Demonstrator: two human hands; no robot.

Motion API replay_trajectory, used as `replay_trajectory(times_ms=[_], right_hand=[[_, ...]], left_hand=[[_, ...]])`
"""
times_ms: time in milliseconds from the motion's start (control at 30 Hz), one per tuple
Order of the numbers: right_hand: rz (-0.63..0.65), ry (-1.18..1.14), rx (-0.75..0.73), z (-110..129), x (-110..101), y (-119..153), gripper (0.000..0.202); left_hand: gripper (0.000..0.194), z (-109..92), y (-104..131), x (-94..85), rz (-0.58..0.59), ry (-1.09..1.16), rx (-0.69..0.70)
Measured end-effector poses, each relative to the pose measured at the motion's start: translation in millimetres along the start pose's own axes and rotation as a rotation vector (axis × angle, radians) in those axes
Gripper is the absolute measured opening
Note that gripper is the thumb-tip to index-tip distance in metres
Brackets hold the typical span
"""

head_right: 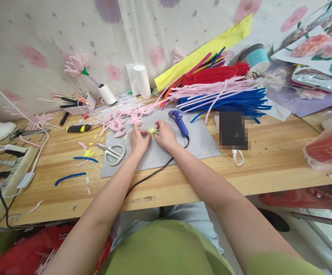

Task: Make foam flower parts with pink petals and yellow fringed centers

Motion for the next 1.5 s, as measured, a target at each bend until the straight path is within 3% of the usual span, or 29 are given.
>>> replay_trajectory(times_ms=[200, 333, 500, 800, 1167, 1333, 1500], right_hand=[[0.018, -0.013, -0.035, 4, -1, 1, 0.035], [0.027, -0.006, -0.056, 5, -2, 2, 0.037], [0.023, -0.012, -0.055, 5, -1, 1, 0.037], [0.018, 0.007, -0.027, 2, 1, 0, 0.040], [0.030, 0.029, -0.025, 6, 0, 1, 0.036], [0.026, 0.083, -0.029, 8, 2, 0, 0.035], [0.045, -0.001, -0.027, 5, 2, 0, 0.038]], left_hand=[[0.047, 3, 1, -6.9, -0.065, -0.044, -0.041], [0.048, 1, 3, -11.3, -0.110, -0.054, 0.008], [0.050, -5, 7, -9.3, -0.042, -0.042, 0.093], [0.051, -8, 8, -6.0, 0.011, -0.082, 0.112], [0.062, -3, 8, -7.1, -0.013, -0.080, 0.119], [0.063, -8, 9, -4.1, 0.058, -0.077, 0.181], [0.061, -8, 8, -5.6, 0.038, -0.044, 0.175]])
Point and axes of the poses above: each hand's wrist, its own y-axis away from the middle knuckle, its own x-axis out of the palm, z = x × y, the point moved 5 cm from there along -y, towards the middle knuckle
